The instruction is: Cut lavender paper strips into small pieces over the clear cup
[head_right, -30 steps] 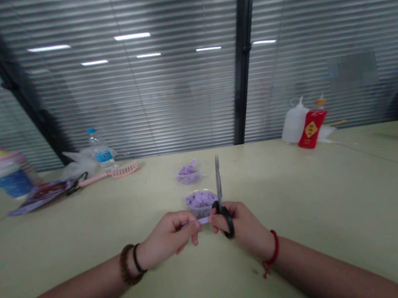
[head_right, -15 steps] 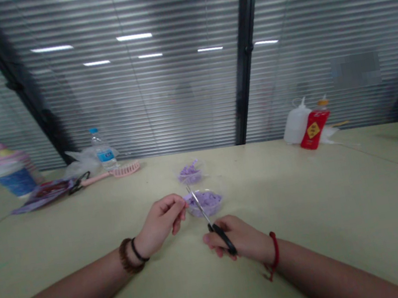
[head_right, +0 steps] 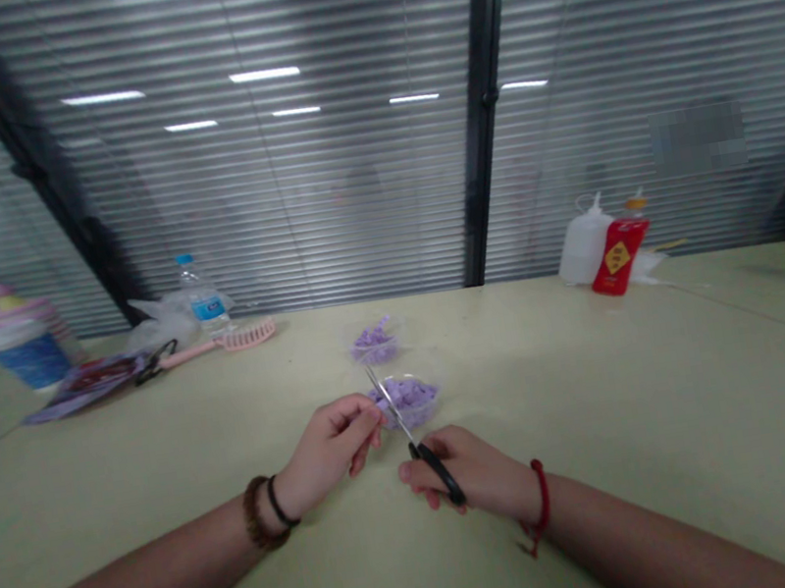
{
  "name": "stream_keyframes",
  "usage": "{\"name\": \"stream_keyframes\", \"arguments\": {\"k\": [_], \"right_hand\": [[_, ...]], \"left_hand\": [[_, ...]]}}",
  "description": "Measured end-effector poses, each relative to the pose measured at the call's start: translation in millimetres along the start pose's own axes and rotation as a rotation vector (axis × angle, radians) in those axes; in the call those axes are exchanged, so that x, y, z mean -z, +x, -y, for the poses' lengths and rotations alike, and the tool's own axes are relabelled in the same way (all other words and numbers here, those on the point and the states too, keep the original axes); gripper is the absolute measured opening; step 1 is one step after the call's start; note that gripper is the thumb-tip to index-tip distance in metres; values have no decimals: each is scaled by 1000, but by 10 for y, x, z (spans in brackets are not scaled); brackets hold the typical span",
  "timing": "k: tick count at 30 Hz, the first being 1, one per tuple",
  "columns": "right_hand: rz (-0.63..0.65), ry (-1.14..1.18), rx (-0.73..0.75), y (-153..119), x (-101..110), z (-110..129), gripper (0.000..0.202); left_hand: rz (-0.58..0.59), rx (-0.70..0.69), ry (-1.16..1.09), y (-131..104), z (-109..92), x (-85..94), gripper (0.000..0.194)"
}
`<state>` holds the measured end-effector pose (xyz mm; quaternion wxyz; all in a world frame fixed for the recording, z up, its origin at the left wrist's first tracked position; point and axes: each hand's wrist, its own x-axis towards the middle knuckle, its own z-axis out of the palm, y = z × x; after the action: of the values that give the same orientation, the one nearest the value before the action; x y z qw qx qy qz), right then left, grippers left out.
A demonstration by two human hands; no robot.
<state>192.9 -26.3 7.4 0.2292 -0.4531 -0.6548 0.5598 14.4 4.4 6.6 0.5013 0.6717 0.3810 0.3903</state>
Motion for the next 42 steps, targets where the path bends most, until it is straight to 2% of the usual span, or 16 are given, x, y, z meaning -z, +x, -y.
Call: {"name": "stream_keyframes", "arguments": {"k": [7,11,14,21,24,29,33,36,39,42], "right_hand": [[-5,-7,-11,5,1,-23,39],[-68,-54,-16,18,-6,-53,43],[-126,7,22,27,-5,-70,43],[-219,54,262,41,34,-75,32],[-255,44,284,38,48,-68,28],[-307,80,197,48,69,-74,29],[-163,182,82,48,49,-100,36],[-47,159,18,29,22,-105,40],[37,61,16,6,2,-87,39],[58,19,30,0,-12,-64,38]], "left_hand": [[-34,-2,30,-2,-9,-11,28],[-66,1,37,14,5,0,28],[-73,17,22,11,2,1,28],[206,108,57,-134,-100,-115,28],[232,104,94,-159,-109,-134,29],[139,85,104,-104,-67,-57,27],[-32,25,88,-29,-20,28,28],[-167,18,45,17,3,63,28],[-234,22,32,29,16,55,27],[-255,22,62,11,31,8,26]]}}
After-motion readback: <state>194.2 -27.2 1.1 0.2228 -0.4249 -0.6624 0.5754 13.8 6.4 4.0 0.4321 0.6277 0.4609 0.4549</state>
